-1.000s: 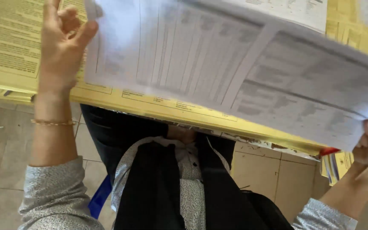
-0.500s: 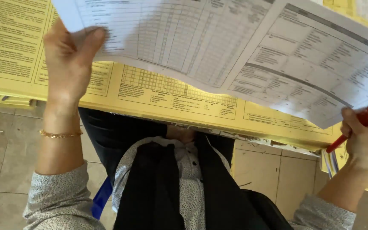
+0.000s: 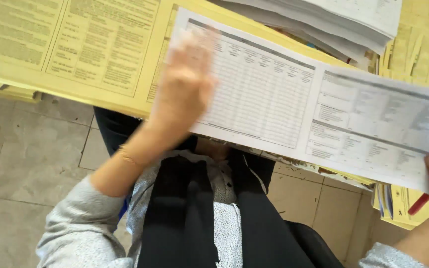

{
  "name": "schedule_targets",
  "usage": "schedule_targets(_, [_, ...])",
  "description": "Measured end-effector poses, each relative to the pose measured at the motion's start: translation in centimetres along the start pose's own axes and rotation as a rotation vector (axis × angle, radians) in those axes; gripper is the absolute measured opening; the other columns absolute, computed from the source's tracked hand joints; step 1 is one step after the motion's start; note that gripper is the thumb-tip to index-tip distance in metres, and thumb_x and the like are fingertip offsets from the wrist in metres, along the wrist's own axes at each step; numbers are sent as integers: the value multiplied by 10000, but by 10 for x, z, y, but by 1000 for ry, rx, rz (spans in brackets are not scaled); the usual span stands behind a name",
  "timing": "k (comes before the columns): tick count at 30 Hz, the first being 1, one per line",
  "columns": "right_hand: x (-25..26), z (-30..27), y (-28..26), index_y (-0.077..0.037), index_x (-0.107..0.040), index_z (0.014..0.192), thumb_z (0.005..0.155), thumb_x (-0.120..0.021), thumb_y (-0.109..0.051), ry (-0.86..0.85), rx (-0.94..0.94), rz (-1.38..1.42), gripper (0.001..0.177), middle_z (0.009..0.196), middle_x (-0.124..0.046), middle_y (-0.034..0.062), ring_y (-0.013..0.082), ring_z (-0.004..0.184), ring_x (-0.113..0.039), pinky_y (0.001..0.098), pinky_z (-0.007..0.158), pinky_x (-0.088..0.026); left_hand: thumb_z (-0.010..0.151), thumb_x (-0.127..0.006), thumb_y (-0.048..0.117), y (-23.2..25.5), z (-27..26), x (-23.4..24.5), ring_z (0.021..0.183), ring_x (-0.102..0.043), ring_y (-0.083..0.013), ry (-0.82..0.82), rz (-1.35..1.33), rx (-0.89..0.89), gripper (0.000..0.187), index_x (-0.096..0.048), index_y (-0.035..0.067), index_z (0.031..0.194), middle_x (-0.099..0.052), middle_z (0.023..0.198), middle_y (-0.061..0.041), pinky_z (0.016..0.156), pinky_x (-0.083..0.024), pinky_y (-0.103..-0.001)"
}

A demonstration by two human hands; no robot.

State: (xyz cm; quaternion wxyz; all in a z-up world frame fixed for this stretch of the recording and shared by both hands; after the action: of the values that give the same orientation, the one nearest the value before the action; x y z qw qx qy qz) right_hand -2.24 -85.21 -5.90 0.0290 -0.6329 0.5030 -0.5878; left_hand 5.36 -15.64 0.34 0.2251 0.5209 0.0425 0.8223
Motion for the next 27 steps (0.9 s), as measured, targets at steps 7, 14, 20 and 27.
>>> schedule_targets(7, [-45,-44,-41,-265,-472,1010,1009,-633,-130,50,-22,121,210,753,-421,-128,3,581,-297,205,512,-198,1010,-571,386,65,-33,-73,1465,-309,-344,-164,-87,-169,554,-478,82,1464,-407,1543,-183,1187,-221,-586])
schedule_targets(14, [-66,-48,-68,-226,-546,1000,1035,-596,-127,-50,49,129,117,604,-332,-108,25,484,-246,200,455,-180,1040,-513,364,56,-32,-75,1465,-284,-367,-220,-115,-152,540,-440,56,1477,-349,1557,-210,1190,-182,-613])
schedule_targets(20, [-70,-58,-83,-269,-569,1041,1010,-631,-165,-34,31,116,125,697,-446,-119,7,518,-297,186,461,-201,1046,-497,394,59,-34,-72,1468,-288,-361,-205,-96,-165,547,-438,74,1485,-362,1559,-197,1193,-180,-610])
schedule_targets(27, [-72,-63,-89,-207,-586,1057,1007,-634,-144,-22,36,89,94,691,-450,-111,2,528,-324,172,458,-236,1037,-533,399,59,-33,-68,1456,-328,-360,-158,-78,-171,537,-482,76,1463,-408,1541,-194,1187,-211,-595])
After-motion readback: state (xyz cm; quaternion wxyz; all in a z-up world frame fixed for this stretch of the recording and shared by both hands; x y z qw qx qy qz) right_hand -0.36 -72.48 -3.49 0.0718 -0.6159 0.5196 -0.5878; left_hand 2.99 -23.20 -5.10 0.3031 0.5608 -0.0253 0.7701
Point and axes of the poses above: each hand's wrist, its own z-axis towards the middle knuckle, its own x-axis out of the back of the hand, y = z × x, the point moved 8 cm from there along z, towards the middle knuckle
